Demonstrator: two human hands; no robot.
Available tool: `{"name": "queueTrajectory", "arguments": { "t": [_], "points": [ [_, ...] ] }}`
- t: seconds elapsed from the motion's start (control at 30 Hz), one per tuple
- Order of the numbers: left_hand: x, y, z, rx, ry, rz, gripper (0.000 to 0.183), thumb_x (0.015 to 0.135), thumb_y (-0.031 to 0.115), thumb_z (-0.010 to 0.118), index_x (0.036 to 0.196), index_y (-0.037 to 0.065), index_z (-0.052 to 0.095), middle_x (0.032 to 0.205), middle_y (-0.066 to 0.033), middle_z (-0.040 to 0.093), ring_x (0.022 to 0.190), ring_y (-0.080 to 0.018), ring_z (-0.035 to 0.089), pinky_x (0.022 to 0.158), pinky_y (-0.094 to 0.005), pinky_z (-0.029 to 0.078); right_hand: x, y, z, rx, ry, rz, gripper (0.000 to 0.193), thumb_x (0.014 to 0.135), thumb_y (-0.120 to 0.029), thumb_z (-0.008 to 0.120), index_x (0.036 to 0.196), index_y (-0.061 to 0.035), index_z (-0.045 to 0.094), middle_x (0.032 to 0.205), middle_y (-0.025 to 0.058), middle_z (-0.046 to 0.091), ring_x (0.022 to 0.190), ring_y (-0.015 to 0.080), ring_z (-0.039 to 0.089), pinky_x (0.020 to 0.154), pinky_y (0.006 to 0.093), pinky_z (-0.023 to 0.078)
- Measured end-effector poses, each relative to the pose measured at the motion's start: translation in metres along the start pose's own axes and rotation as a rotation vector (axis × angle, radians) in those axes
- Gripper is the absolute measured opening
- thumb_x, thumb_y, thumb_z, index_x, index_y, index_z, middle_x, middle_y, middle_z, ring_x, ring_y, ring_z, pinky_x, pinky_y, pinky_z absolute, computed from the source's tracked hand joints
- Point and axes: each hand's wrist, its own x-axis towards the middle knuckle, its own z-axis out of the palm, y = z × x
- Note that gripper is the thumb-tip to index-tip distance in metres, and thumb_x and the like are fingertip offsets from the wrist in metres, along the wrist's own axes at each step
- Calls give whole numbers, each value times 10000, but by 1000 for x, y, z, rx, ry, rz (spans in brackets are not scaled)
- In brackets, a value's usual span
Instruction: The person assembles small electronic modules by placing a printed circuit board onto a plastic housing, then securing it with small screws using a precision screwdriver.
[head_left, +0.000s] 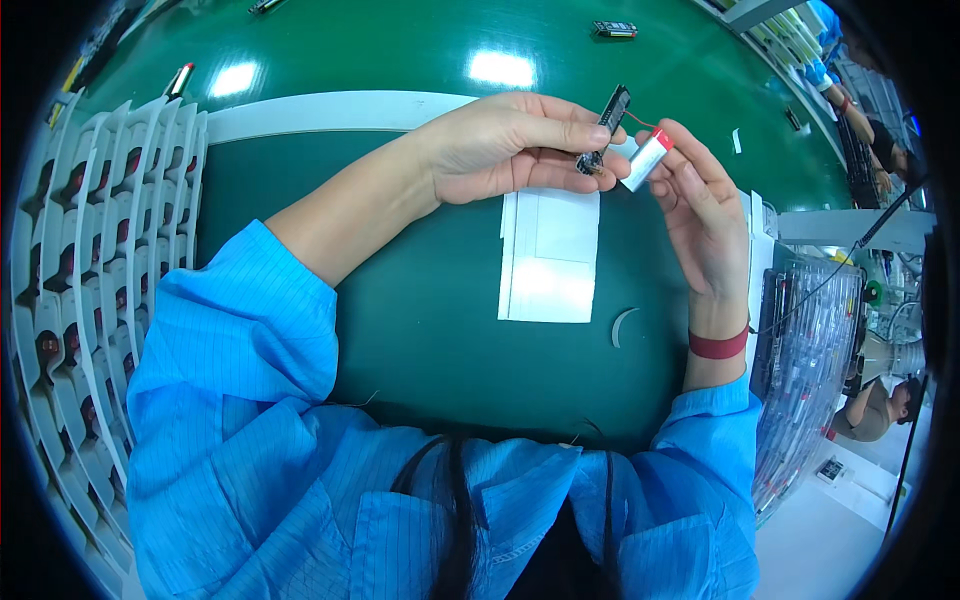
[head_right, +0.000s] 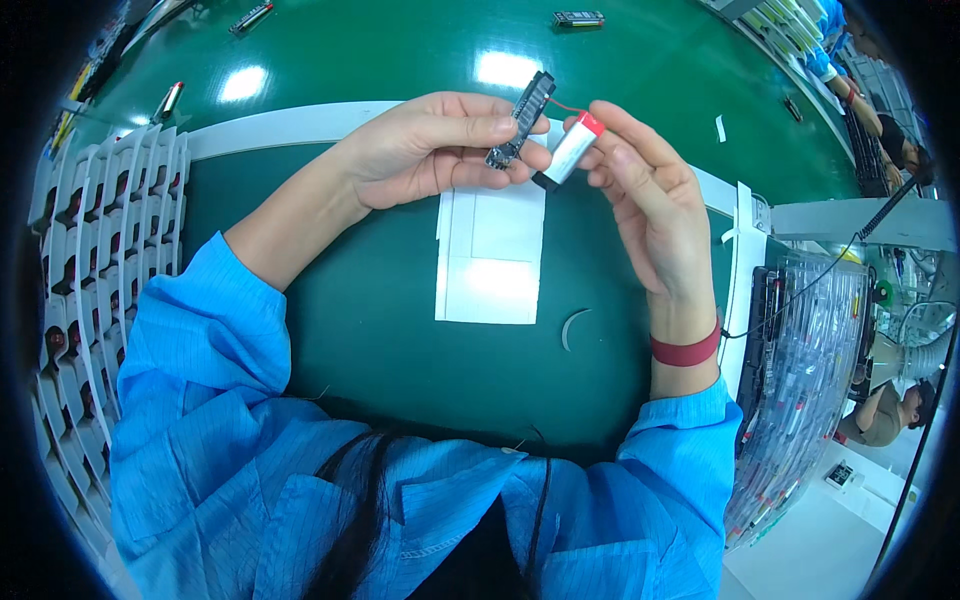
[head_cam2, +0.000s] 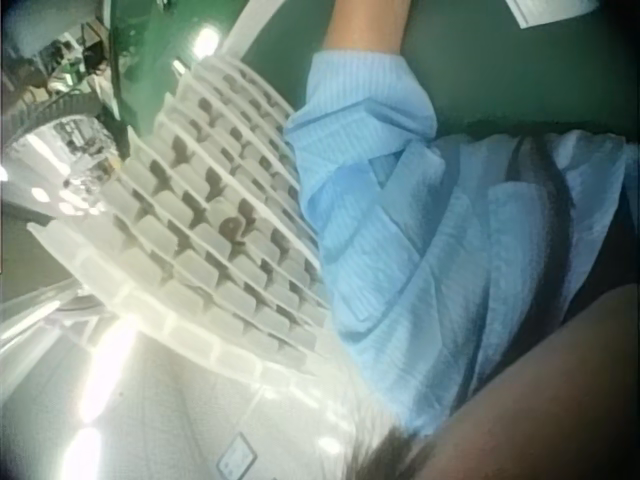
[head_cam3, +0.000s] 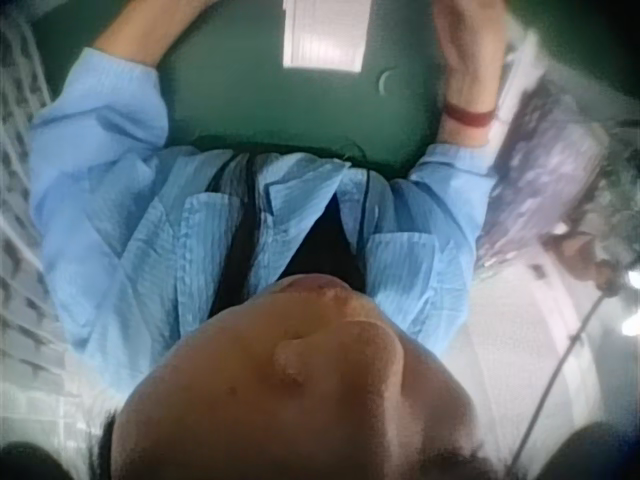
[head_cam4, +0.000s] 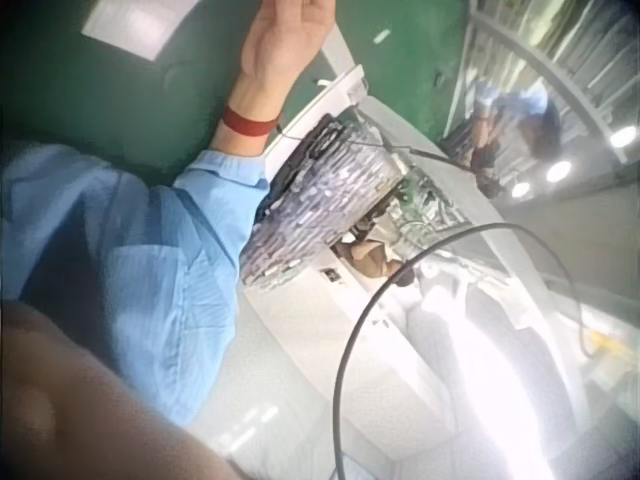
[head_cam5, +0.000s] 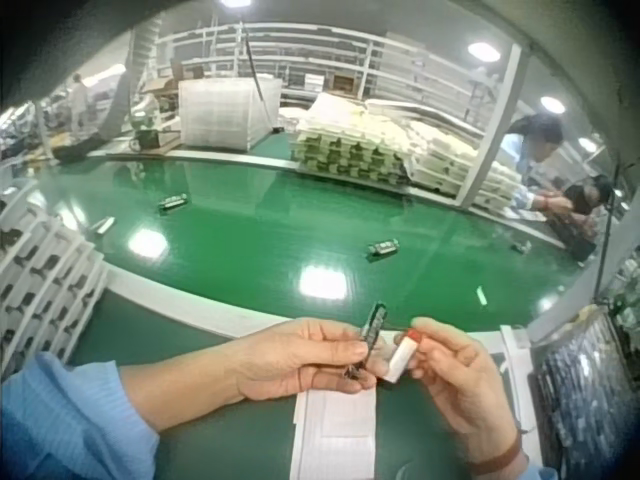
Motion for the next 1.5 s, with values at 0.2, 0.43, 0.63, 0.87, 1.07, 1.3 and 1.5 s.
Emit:
{"name": "queueTrajectory", "arguments": {
  "t": [0.2,0.43,0.63,0.87,1.07,1.3,1.5],
  "points": [
    [2,-4,-1,-26,-51,-94,333,884,148,512,1140,-61,469,972,-166,601,829,-160,634,716,-206,548,1,0,-12,-65,-123,-42,407,806,-19,584,1195,38,474,1020,162,615,847,124,589,781,222,461],
    [2,-8,-1,-51,-214,-206,323,865,138,541,1101,-73,477,960,-182,603,813,-188,644,690,-222,557,3,-3,-18,-100,-399,-76,444,748,-19,650,1159,40,493,979,174,624,909,190,615,817,279,486],
    [4,-13,11,80,53,-78,300,823,89,598,1096,-11,525,993,-136,619,838,-187,638,769,-277,536,-2,-12,-2,-163,-56,-8,326,742,-9,660,1041,38,538,862,121,642,775,142,627,672,217,500],
    [3,-16,18,224,119,-32,300,811,104,621,1079,-6,544,957,-112,635,830,-166,638,744,-262,534,0,-5,12,-403,189,-135,228,749,-10,669,926,35,532,793,118,643,680,130,628,601,201,501],
    [7,-20,17,311,149,-16,321,807,94,622,1096,-16,536,961,-113,636,820,-152,636,731,-250,531,2,-2,11,-435,178,-131,209,754,-13,667,893,33,518,759,124,641,647,136,628,588,204,502],
    [5,-22,17,312,144,2,314,800,97,631,1082,-16,552,938,-112,645,810,-146,637,714,-246,530,0,0,14,-411,196,-126,213,754,-15,668,879,29,501,751,129,637,644,144,631,574,205,502],
    [-6,-31,38,734,204,143,267,804,101,627,1034,-25,583,881,-103,656,793,-136,635,693,-249,525,-2,5,22,-491,252,-170,260,723,-11,699,880,20,494,752,110,623,627,115,603,559,201,493]
  ]
}}
